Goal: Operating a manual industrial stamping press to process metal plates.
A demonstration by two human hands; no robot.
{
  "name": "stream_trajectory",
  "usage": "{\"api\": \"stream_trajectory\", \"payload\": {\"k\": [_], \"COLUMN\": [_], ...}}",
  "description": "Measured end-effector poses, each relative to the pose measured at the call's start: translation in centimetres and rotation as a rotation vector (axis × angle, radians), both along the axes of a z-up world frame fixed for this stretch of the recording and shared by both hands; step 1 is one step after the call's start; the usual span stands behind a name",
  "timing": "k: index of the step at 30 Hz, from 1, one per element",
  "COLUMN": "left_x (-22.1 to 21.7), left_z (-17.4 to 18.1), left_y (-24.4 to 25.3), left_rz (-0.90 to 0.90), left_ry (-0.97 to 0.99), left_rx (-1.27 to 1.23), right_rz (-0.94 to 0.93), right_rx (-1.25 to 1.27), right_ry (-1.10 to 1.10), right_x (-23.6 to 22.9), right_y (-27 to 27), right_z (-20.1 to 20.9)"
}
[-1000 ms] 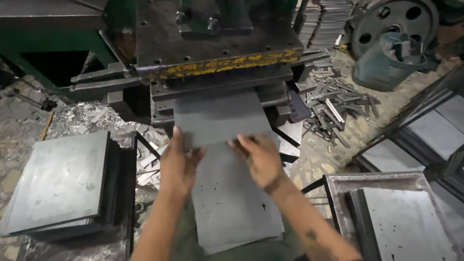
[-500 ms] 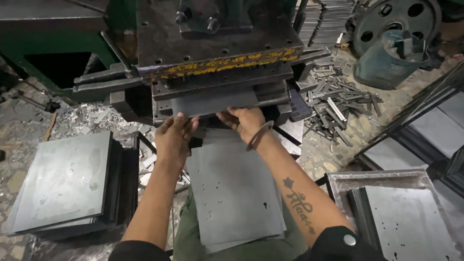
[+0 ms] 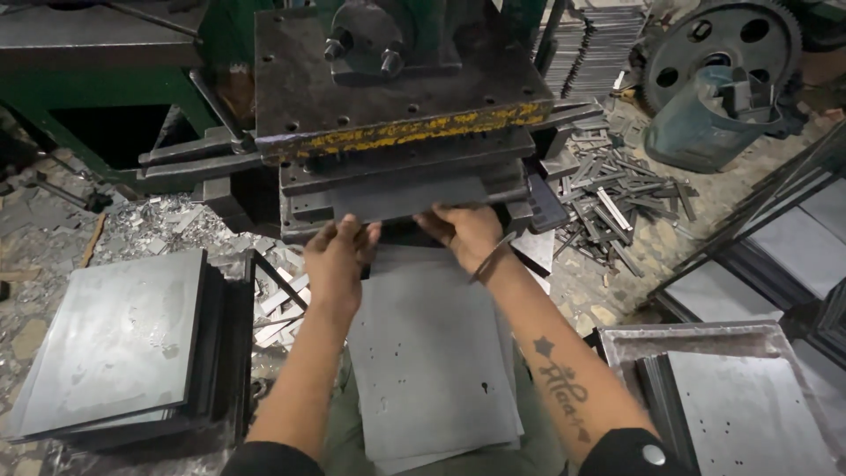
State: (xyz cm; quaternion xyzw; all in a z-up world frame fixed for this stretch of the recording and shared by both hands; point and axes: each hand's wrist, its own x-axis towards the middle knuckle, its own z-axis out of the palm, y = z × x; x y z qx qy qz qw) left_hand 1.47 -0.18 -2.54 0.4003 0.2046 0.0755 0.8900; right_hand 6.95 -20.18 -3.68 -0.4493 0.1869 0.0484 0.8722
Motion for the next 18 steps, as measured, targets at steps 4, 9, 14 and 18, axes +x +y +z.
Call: {"api": "stream_trajectory", "payload": {"k": [4, 9, 14, 18], "left_x": [-0.7, -1.4, -1.9, -1.9], "left_z": [1.2, 2.0, 1.7, 1.5], "left_y": [-0.5, -0.7, -0.7, -0.6], "left_rz": [0.018, -0.021, -0.056, -0.072], "left_ry": [0.029, 0.011, -0.006, 0.002], "left_rx": [0.02, 0.045, 0.144, 0.18], "right_rz": [0.029, -0.005, 0.0, 0.022], "right_rx": [0.006, 0.013, 0.01, -0.002], "right_ry": [-0.018, -0.038, -0.04, -0.039], "right_x": [-0.7, -1.1, -1.1, -1.2], "right_y": [-0.1, 0.1, 0.1, 0.1], "right_z": [0.9, 0.9, 0.8, 1.0]}}
